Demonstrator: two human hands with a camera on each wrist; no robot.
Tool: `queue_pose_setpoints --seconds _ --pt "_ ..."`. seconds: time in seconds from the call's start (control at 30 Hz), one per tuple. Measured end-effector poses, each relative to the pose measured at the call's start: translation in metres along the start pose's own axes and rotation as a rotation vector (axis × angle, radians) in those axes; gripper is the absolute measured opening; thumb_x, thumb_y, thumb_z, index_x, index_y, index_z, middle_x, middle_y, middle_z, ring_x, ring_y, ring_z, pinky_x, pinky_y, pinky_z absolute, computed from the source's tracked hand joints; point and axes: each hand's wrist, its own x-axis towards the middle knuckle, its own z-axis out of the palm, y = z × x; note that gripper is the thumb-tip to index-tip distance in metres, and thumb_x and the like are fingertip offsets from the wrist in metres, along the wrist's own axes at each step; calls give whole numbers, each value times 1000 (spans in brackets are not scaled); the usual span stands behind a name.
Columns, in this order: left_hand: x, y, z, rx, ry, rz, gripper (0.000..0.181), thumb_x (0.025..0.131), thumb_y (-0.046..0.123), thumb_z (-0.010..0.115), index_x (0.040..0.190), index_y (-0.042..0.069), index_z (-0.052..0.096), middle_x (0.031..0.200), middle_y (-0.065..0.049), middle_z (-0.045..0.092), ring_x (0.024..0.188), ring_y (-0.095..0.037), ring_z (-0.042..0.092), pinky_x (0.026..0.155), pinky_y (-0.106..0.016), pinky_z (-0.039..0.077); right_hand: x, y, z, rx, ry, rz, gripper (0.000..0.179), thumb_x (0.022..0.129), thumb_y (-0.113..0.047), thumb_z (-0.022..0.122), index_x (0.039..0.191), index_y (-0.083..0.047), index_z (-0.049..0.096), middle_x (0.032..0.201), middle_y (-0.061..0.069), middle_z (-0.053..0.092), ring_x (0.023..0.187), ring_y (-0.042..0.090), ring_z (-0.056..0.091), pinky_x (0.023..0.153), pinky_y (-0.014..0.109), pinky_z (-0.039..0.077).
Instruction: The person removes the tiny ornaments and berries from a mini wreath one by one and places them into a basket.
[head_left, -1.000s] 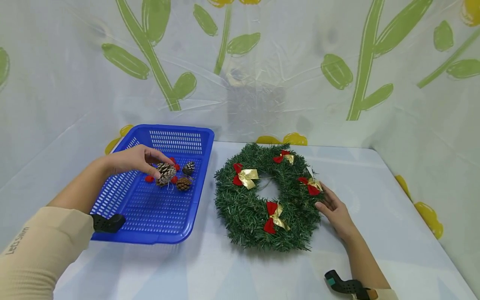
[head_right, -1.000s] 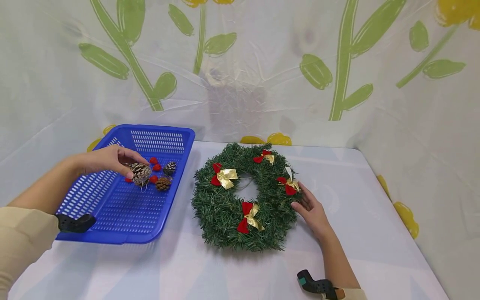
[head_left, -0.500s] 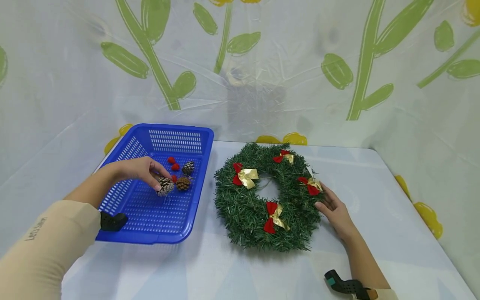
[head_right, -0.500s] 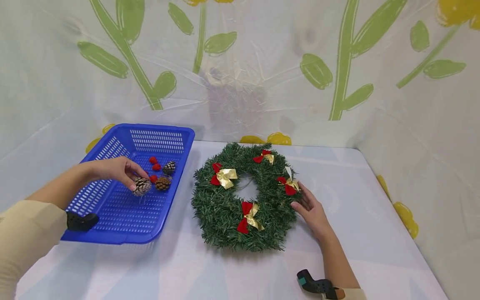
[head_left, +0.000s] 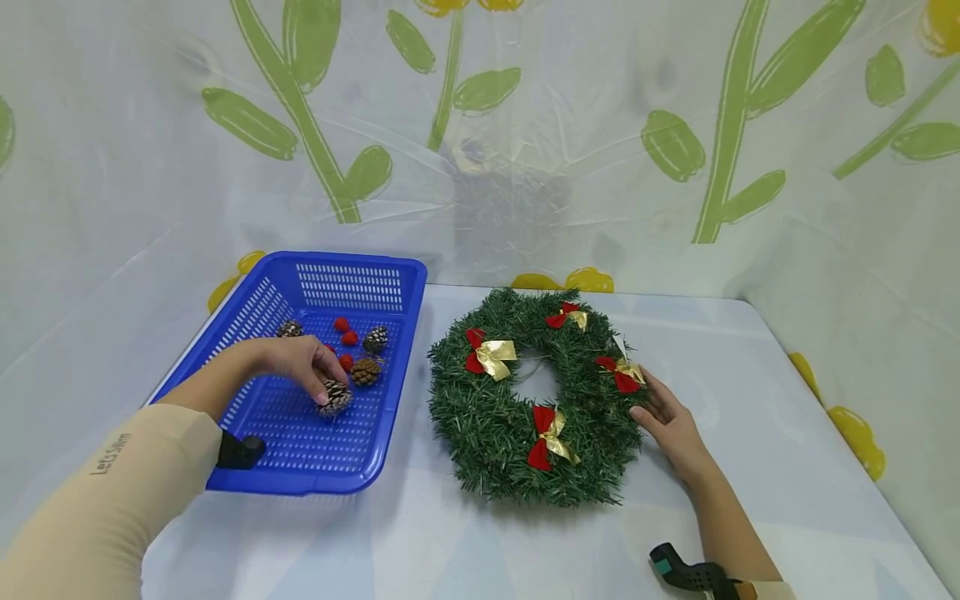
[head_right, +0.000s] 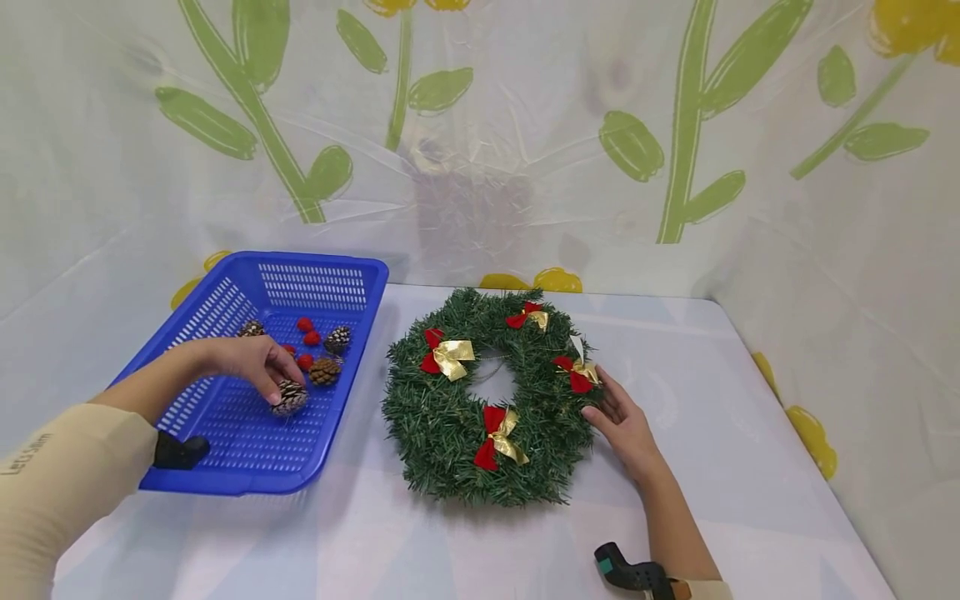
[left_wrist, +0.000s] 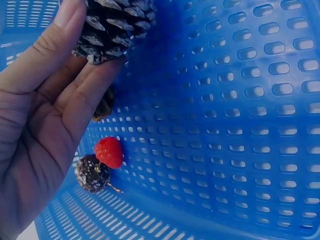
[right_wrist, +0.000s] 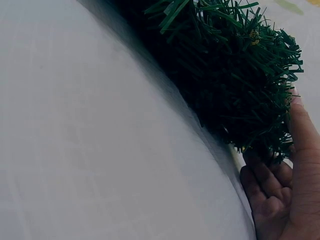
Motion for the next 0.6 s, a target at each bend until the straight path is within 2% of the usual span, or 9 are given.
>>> queue_pose_setpoints --seconds 0.37,0.6 --pt "0 0 -1 -4 1 2 49 75 23 80 117 3 67 117 -11 65 105 -20 58 94 -42 50 1 3 0 -7 10 -7 66 98 -18 53 153 -21 17 155 22 14 138 45 19 90 0 32" --pt "-7 2 -5 -58 14 18 51 77 20 79 121 -2 63 119 -16 64 106 -27 63 92 -40 50 2 3 1 -20 12 -5 67 98 -20 54 153 -21 16 155 21 15 138 45 21 90 0 32"
